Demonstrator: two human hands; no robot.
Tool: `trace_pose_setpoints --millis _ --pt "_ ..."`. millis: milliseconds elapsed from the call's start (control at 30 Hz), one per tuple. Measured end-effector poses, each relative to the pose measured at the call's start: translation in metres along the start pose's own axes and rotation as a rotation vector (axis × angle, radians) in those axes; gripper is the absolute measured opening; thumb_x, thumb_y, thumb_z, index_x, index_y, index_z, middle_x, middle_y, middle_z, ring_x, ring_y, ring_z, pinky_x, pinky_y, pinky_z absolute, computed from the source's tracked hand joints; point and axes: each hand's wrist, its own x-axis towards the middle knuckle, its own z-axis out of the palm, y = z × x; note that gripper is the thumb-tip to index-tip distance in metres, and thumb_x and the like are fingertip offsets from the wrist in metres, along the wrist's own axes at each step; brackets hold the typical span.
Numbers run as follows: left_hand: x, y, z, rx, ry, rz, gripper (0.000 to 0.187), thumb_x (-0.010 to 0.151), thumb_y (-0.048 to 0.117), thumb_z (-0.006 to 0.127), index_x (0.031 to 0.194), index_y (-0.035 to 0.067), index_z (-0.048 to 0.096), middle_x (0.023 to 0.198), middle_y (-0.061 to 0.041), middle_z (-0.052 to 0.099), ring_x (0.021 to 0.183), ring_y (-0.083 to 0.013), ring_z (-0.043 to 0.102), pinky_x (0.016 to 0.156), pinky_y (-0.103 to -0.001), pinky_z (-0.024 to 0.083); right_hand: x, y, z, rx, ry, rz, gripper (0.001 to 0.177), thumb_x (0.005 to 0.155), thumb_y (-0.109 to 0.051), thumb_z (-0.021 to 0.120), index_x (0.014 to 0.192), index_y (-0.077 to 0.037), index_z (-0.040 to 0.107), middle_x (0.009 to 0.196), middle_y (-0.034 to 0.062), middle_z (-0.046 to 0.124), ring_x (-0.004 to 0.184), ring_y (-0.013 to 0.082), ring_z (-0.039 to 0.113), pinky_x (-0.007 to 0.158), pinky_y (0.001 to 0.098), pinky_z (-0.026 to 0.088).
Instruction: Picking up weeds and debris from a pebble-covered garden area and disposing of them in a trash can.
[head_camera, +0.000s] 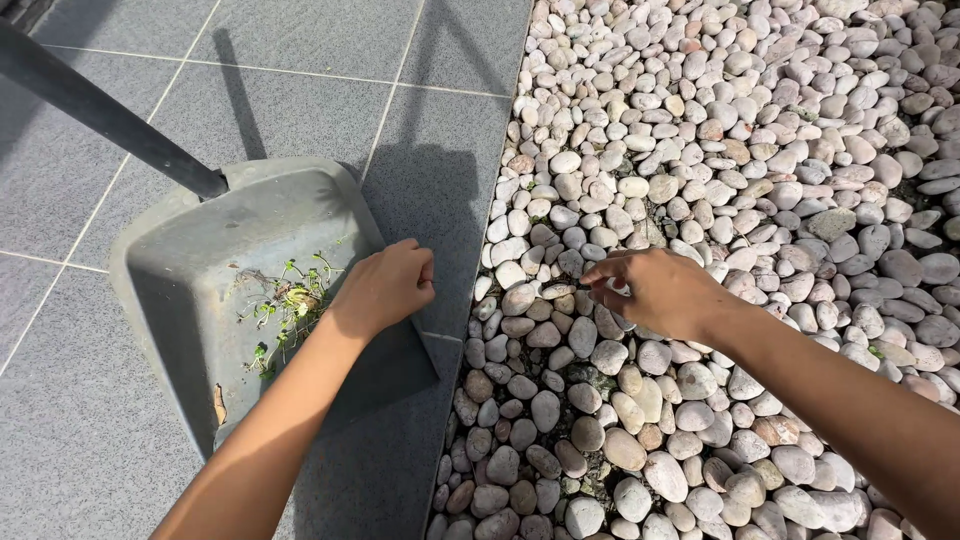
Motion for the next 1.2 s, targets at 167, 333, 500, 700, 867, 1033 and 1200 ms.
trace_pose_setpoints --millis 167,333,500,700,867,1033,1200 --pt "-0.031 -0.052 -0.048 0.156 -0.180 -0.560 0.020 0.081 0.013 0.075 0.098 0.005 0.071 0.107 -0.020 0.073 0.101 -0.0369 0.070 0.087 -0.046 0.056 0.007 -0.051 -0.042 -0.044 -0.094 0.151 0.034 0.103 -0.034 0.053 0.135 -0.030 0.064 0.108 0.0082 0.080 0.094 0.0203 0.074 0.092 0.0345 0.059" --pt "-0.017 -0.062 -0.019 0.288 0.034 -0.451 0.021 0.080 0.008 0.073 0.098 -0.001 0.072 0.106 -0.026 0.069 0.099 -0.0440 0.068 0.083 -0.049 0.056 0.036 -0.014 -0.019 -0.024 0.000 0.117 0.033 0.099 -0.039 0.055 0.128 -0.031 0.068 0.110 -0.0013 0.080 0.095 0.0147 0.075 0.098 0.0336 0.055" --pt "0.059 0.013 0.015 -0.283 -0.030 -0.155 0.013 0.083 0.012 0.075 0.092 0.002 0.074 0.093 -0.015 0.075 0.089 -0.0293 0.075 0.080 -0.040 0.059 0.038 0.010 -0.014 -0.029 0.032 0.141 0.034 0.098 -0.037 0.058 0.129 -0.031 0.069 0.117 0.0005 0.077 0.100 0.0164 0.074 0.099 0.0345 0.055" --pt "0.139 0.050 0.104 -0.244 0.030 -0.001 0.030 0.083 0.014 0.076 0.111 0.004 0.071 0.118 -0.016 0.064 0.105 -0.0361 0.067 0.091 -0.046 0.053 0.040 0.048 0.007 0.000 0.080 0.121 0.032 0.096 -0.034 0.060 0.125 -0.030 0.072 0.120 -0.0041 0.076 0.094 0.0149 0.077 0.095 0.0338 0.057" --pt "0.181 0.045 0.156 -0.062 0.127 -0.009 0.028 0.086 0.016 0.072 0.111 0.003 0.070 0.118 -0.016 0.063 0.114 -0.0362 0.060 0.099 -0.046 0.047 0.034 0.058 0.009 -0.048 -0.008 0.199 0.033 0.099 -0.042 0.054 0.127 -0.035 0.070 0.109 -0.0043 0.079 0.091 0.0121 0.077 0.095 0.0357 0.054" --pt "0.185 0.039 0.158 0.126 0.104 0.075 0.019 0.089 0.017 0.071 0.103 0.004 0.072 0.118 -0.017 0.063 0.116 -0.0344 0.058 0.096 -0.045 0.046 0.034 0.072 0.023 -0.018 0.009 0.206 0.034 0.098 -0.045 0.051 0.123 -0.033 0.069 0.107 -0.0067 0.079 0.092 0.0131 0.077 0.107 0.0387 0.048" --pt "0.189 0.024 0.152 0.063 0.107 0.215 0.008 0.089 0.010 0.069 0.090 0.005 0.076 0.111 -0.013 0.068 0.114 -0.0314 0.062 0.103 -0.045 0.047 0.036 0.070 0.026 0.026 0.024 0.225 0.035 0.099 -0.046 0.051 0.125 -0.030 0.069 0.112 -0.0060 0.077 0.097 0.0140 0.074 0.099 0.0373 0.054"
